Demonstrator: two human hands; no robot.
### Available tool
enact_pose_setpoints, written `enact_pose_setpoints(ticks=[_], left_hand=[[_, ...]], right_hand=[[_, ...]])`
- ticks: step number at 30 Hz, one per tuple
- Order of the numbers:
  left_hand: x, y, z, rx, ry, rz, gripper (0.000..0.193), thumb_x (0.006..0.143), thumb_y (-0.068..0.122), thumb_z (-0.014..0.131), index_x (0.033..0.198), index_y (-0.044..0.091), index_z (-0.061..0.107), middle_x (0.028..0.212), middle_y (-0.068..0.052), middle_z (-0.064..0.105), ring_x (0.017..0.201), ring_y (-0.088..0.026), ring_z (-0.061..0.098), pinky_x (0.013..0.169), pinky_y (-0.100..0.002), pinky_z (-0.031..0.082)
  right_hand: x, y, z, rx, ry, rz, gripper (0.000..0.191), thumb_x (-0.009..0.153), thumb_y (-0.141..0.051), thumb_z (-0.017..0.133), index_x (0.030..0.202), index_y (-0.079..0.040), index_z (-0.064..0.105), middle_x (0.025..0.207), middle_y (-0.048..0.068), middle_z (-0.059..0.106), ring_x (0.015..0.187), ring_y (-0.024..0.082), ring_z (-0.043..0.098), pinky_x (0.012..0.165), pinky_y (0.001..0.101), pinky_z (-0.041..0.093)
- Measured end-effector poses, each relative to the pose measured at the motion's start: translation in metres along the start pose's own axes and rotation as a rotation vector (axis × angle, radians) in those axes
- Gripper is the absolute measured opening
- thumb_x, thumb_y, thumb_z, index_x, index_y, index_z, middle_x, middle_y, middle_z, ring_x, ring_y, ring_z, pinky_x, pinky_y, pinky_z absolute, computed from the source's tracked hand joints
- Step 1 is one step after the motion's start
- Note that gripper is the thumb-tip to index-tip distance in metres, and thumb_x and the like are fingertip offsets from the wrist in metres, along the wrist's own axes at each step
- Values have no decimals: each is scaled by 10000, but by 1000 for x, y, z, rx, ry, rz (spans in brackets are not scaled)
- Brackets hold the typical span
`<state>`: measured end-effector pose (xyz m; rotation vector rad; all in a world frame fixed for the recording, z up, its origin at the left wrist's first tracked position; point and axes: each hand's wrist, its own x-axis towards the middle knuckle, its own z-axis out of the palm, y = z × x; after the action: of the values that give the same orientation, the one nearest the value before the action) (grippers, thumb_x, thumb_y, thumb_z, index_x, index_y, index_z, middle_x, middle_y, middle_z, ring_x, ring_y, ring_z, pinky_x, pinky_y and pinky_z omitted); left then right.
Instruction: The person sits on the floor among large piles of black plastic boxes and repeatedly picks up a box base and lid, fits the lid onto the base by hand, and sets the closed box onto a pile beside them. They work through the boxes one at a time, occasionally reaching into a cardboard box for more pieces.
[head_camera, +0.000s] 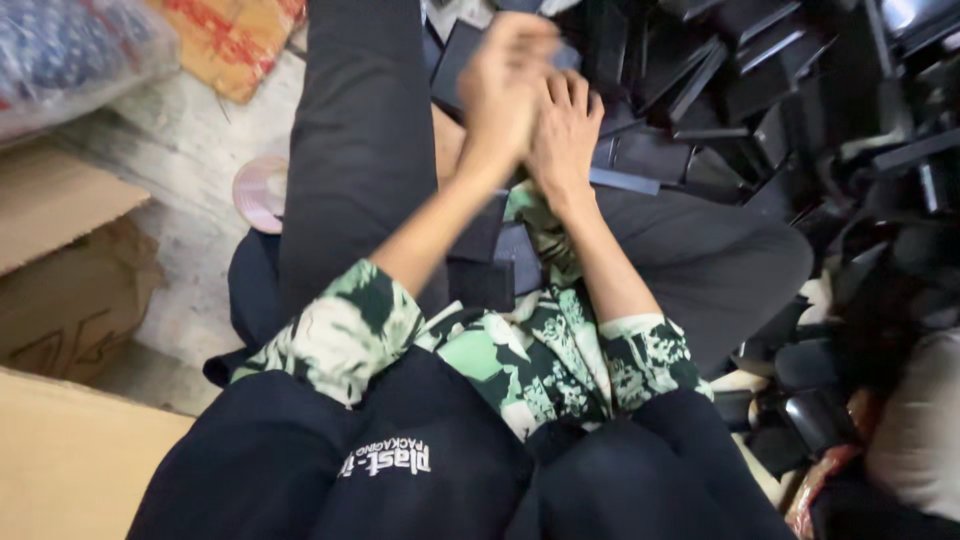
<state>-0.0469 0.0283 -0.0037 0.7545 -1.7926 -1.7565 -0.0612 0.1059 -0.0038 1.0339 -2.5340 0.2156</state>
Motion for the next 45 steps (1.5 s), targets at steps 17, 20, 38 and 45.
enact_pose_setpoints(ticks=[17,20,38,45], left_hand=[[20,-48,-53,286,75,214,724,777,206,837,1414,122,504,1254,-145,631,1167,-356,621,1006,-445,514],[22,-42,-58,-202,-53,-146,563,820,291,798,1312,132,576,1118,-54,665,1016,-236,665,849,-399,552],[-1,-38,-21,-780,-200,-263,401,1053,536,514,1107,156,631,929,9,543,840,-95,561,730,-267,494],[-3,-49,-12,-740,-140,-166,363,1067,486,490,1121,153,624,997,-1,564,918,-103,546,832,-271,461]], right_hand=[[-3,51,27,398,10,53,386,820,-302,782,1135,-97,690,1021,149,714,995,373,663,965,477,435],[-3,76,22,769,-89,296,342,978,-266,732,1268,-91,687,1139,121,743,1065,289,690,1039,410,493],[-23,21,-48,950,-189,270,601,995,-263,631,1494,28,466,1480,247,567,1353,322,586,1102,344,448],[-24,4,-50,953,-135,179,510,1080,-205,478,1540,9,424,1573,244,493,1450,358,499,1191,378,374]])
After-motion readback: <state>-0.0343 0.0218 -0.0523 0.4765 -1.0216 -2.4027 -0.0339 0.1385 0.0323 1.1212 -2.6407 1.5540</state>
